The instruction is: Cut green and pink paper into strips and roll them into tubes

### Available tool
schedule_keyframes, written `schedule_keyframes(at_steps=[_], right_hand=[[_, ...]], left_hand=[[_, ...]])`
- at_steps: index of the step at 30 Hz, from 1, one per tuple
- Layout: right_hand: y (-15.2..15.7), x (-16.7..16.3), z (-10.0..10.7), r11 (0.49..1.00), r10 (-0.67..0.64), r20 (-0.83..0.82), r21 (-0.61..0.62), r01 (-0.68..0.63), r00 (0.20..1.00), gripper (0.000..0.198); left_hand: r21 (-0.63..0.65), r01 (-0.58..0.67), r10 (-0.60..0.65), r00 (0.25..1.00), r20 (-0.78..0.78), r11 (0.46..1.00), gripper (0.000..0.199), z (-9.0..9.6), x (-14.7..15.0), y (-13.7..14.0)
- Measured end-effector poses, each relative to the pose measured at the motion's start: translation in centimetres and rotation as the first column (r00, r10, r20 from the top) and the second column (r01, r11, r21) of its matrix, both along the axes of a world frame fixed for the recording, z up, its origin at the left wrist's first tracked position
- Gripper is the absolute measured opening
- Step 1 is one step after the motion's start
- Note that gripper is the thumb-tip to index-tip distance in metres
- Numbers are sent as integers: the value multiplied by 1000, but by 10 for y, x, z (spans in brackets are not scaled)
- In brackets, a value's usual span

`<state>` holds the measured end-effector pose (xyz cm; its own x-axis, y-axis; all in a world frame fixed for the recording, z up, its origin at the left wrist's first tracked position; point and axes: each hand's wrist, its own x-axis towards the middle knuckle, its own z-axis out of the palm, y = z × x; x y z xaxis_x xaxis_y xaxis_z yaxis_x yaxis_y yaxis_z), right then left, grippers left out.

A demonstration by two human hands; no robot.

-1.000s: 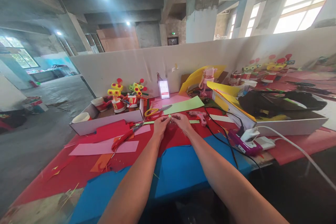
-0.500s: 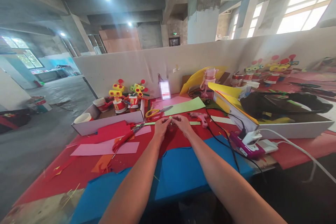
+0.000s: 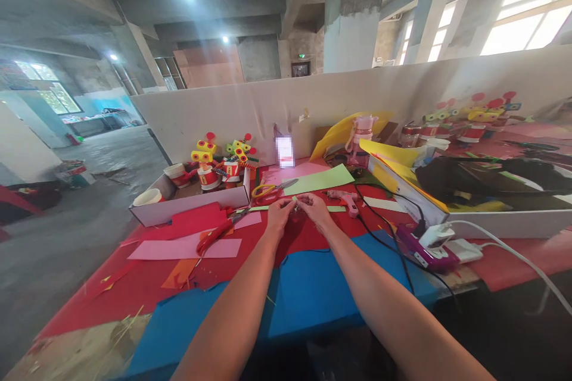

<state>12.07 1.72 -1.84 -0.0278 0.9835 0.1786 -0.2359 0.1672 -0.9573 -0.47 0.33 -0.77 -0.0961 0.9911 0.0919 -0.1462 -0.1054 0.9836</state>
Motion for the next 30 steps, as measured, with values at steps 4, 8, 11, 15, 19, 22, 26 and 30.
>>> schedule_keyframes(at_steps=[4, 8, 11, 15, 19, 22, 26, 30], right_hand=[[0, 0, -2, 1000, -13, 17, 9, 13, 1000, 34], [1, -1, -2, 1000, -7, 8, 11, 7, 1000, 34], [1, 0, 0, 1000, -11, 7, 14, 11, 1000, 33], [0, 1, 0, 1000, 7, 39, 29, -8, 999, 31], [1, 5, 0, 994, -15, 185, 108, -5, 983, 23], [2, 6, 1, 985, -72, 259, 171, 28, 963, 19], [1, 4, 0, 994, -34, 164, 109, 16, 986, 22], [-2, 1, 1, 998, 16, 61, 62, -20, 998, 27]], left_hand=[[-8, 3, -3, 1000, -2, 1000, 27, 2, 1, -1], [-6, 6, -6, 1000, -3, 1000, 28, 2, 1, -1], [-5, 6, -6, 1000, -4, 1000, 29, 2, 1, -1], [-4, 7, -7, 1000, -2, 1000, 30, 2, 1, -1], [-3, 1, -1, 1000, -14, 1000, 29, 1, 0, -1], [-3, -12, 12, 1000, -28, 1000, 29, 1, 0, -1], [-5, 10, -10, 1000, -6, 1000, 32, 0, -1, 0], [-10, 18, -18, 1000, -10, 1000, 35, -2, -2, 1]])
